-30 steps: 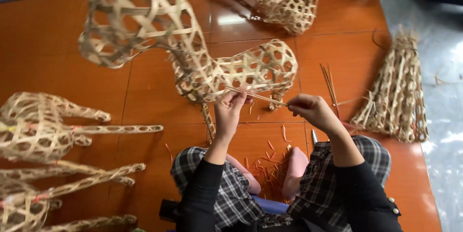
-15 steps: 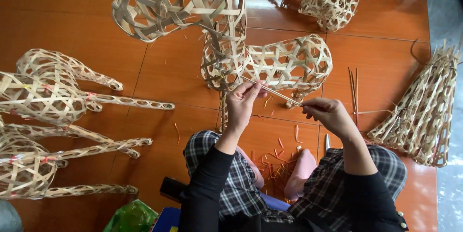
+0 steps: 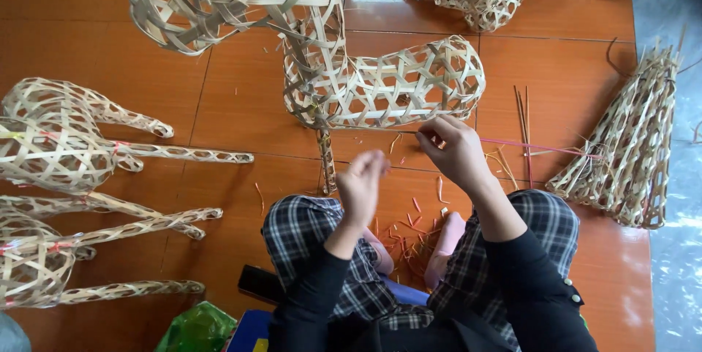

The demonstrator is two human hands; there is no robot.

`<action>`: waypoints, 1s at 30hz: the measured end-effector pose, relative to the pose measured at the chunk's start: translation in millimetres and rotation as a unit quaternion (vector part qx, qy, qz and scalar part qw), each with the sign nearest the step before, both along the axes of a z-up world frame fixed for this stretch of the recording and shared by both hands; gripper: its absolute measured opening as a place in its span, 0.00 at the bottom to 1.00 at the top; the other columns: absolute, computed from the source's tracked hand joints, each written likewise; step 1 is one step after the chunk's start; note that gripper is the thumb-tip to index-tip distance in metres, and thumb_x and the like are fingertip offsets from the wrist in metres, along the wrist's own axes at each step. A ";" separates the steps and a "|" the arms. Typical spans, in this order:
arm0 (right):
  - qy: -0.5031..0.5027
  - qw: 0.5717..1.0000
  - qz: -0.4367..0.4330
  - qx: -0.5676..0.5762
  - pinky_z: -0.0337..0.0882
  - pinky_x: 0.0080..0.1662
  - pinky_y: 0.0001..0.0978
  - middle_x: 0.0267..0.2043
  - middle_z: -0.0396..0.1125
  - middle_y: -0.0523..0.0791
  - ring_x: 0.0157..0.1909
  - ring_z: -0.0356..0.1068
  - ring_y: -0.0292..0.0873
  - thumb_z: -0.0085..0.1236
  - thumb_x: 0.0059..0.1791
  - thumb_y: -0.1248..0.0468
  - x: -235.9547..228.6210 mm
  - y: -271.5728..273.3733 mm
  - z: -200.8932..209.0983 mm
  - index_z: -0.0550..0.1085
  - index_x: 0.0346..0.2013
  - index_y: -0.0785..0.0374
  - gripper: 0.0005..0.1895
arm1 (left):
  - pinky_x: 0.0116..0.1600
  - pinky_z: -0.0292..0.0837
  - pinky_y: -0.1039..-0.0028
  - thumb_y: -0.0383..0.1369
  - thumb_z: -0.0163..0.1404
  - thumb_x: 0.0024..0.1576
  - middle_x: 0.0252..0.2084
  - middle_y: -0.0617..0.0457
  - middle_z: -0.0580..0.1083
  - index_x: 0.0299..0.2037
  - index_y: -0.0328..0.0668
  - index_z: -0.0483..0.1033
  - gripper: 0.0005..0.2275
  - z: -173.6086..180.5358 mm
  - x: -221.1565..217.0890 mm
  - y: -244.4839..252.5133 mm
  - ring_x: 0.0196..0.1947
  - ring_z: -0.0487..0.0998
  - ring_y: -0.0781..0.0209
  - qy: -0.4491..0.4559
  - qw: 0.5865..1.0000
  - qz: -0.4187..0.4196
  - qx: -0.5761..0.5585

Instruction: Assembling and securing joints of a wicker giraffe sculpture using thin plastic strips

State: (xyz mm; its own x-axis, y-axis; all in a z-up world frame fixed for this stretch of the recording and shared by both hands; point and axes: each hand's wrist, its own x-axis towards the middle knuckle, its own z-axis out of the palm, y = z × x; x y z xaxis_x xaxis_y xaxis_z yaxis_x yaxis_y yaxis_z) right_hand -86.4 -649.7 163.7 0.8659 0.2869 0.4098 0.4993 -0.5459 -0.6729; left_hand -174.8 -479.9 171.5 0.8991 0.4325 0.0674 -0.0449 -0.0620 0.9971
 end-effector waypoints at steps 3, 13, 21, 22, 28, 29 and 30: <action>-0.034 0.999 -0.005 -0.029 0.72 0.33 0.29 0.24 0.66 0.39 0.29 0.68 0.38 0.64 0.45 0.68 1.2 -2.1 -3.9 0.77 0.31 0.57 0.04 | 0.42 0.81 0.67 0.25 0.58 0.54 0.37 0.48 0.80 0.41 0.42 0.82 0.07 -30.4 9.1 -10.3 0.40 0.82 0.52 -0.275 0.895 0.009 0.351; -0.115 0.992 0.036 -0.043 0.69 0.36 0.35 0.27 0.67 0.42 0.31 0.70 0.44 0.64 0.43 0.70 -0.5 -8.2 6.8 0.76 0.33 0.59 0.07 | 0.44 0.66 0.74 0.32 0.59 0.54 0.26 0.63 0.69 0.32 0.53 0.77 0.04 -38.1 59.7 5.8 0.32 0.73 0.65 -0.231 0.784 -0.023 0.576; -0.131 0.989 0.029 -0.059 0.65 0.36 0.32 0.24 0.64 0.40 0.28 0.67 0.42 0.63 0.44 0.70 2.3 -9.5 1.1 0.75 0.30 0.58 0.05 | 0.47 0.67 0.71 0.27 0.59 0.52 0.29 0.59 0.72 0.38 0.49 0.80 0.06 -30.1 51.2 0.4 0.33 0.75 0.62 -0.198 0.805 -0.024 0.558; -0.131 0.989 0.028 -0.058 0.65 0.36 0.32 0.24 0.64 0.40 0.28 0.67 0.42 0.63 0.44 0.70 1.1 -7.3 1.9 0.75 0.30 0.58 0.05 | 0.47 0.67 0.71 0.27 0.59 0.52 0.29 0.59 0.72 0.38 0.49 0.80 0.06 -30.1 51.1 -0.6 0.33 0.75 0.62 -0.199 0.805 -0.025 0.559; -0.136 0.988 0.026 -0.062 0.63 0.35 0.30 0.23 0.64 0.39 0.28 0.66 0.40 0.62 0.43 0.71 -1.4 0.1 0.0 0.75 0.30 0.57 0.05 | 0.48 0.68 0.72 0.26 0.59 0.52 0.30 0.59 0.73 0.39 0.49 0.80 0.07 -35.0 51.5 -1.4 0.34 0.75 0.63 -0.207 0.808 -0.026 0.552; -0.138 0.988 0.029 -0.057 0.63 0.35 0.30 0.23 0.64 0.40 0.28 0.66 0.41 0.62 0.43 0.71 -0.8 0.7 -0.4 0.75 0.30 0.58 0.05 | 0.48 0.67 0.72 0.26 0.60 0.51 0.30 0.59 0.73 0.39 0.49 0.80 0.08 -34.9 51.9 -0.7 0.35 0.75 0.63 -0.207 0.804 -0.029 0.556; -0.141 0.988 0.032 -0.052 0.63 0.35 0.31 0.23 0.64 0.40 0.29 0.66 0.41 0.63 0.43 0.71 -0.2 1.4 -0.7 0.76 0.30 0.58 0.05 | 0.48 0.67 0.72 0.26 0.60 0.51 0.30 0.59 0.73 0.39 0.49 0.80 0.08 -34.8 52.3 0.1 0.35 0.75 0.63 -0.208 0.801 -0.031 0.560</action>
